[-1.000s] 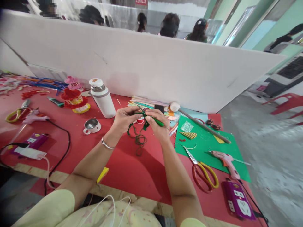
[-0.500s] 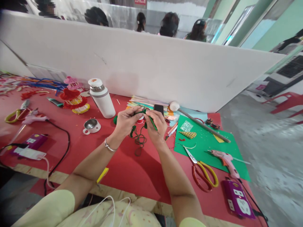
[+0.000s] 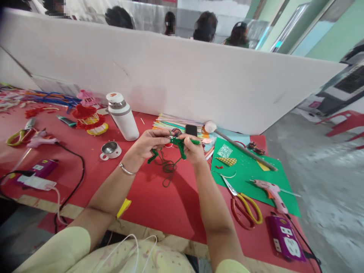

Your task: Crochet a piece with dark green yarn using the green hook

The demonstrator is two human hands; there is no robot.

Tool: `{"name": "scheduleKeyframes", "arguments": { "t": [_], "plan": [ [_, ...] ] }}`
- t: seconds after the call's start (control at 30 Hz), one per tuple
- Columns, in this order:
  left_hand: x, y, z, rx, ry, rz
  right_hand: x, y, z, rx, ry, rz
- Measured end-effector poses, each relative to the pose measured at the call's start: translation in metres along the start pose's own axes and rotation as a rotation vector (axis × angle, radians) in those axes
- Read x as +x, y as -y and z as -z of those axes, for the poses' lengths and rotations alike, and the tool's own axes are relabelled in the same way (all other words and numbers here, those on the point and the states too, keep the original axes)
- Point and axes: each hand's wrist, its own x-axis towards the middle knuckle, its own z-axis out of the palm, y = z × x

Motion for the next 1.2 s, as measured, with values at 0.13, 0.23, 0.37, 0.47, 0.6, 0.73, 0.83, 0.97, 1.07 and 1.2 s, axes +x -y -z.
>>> {"name": "scheduleKeyframes", "arguments": {
  "t": [0.13, 0.23, 0.37, 0.47, 0.6, 0.73, 0.83, 0.97, 1.07, 1.2],
  "plan": [
    [-0.001, -0.002, 0.002, 0.054, 0.028, 0.001, 0.001, 0.002, 0.006, -0.028, 0.091, 0.047],
    [-0.001, -0.002, 0.002, 0.072, 0.042, -0.009, 0.002, 0.002, 0.009, -0.036, 0.102, 0.052],
    [0.0, 0.0, 0.001, 0.082, 0.05, -0.013, 0.002, -0.002, 0.01, -0.067, 0.107, 0.047],
    [0.0, 0.001, 0.001, 0.098, 0.033, -0.023, 0.002, -0.001, 0.007, -0.107, 0.096, 0.046],
    [0.0, 0.002, 0.0, 0.098, 0.013, -0.05, 0.001, 0.003, -0.002, -0.103, 0.088, 0.079],
    [-0.001, 0.001, -0.001, 0.104, -0.02, -0.072, -0.002, 0.007, -0.008, -0.092, 0.076, 0.05],
    [0.0, 0.0, -0.003, 0.098, -0.035, -0.079, -0.005, 0.009, -0.012, -0.066, 0.05, 0.039],
    [0.0, -0.001, -0.004, 0.074, -0.03, -0.107, -0.008, 0.012, -0.018, -0.061, 0.036, 0.035],
    [-0.001, -0.001, -0.004, 0.092, -0.016, -0.125, -0.008, 0.015, -0.022, -0.066, 0.025, 0.031],
    [-0.001, 0.001, -0.003, 0.103, -0.044, -0.131, -0.009, 0.017, -0.024, -0.042, 0.015, 0.042]
  ]
}}
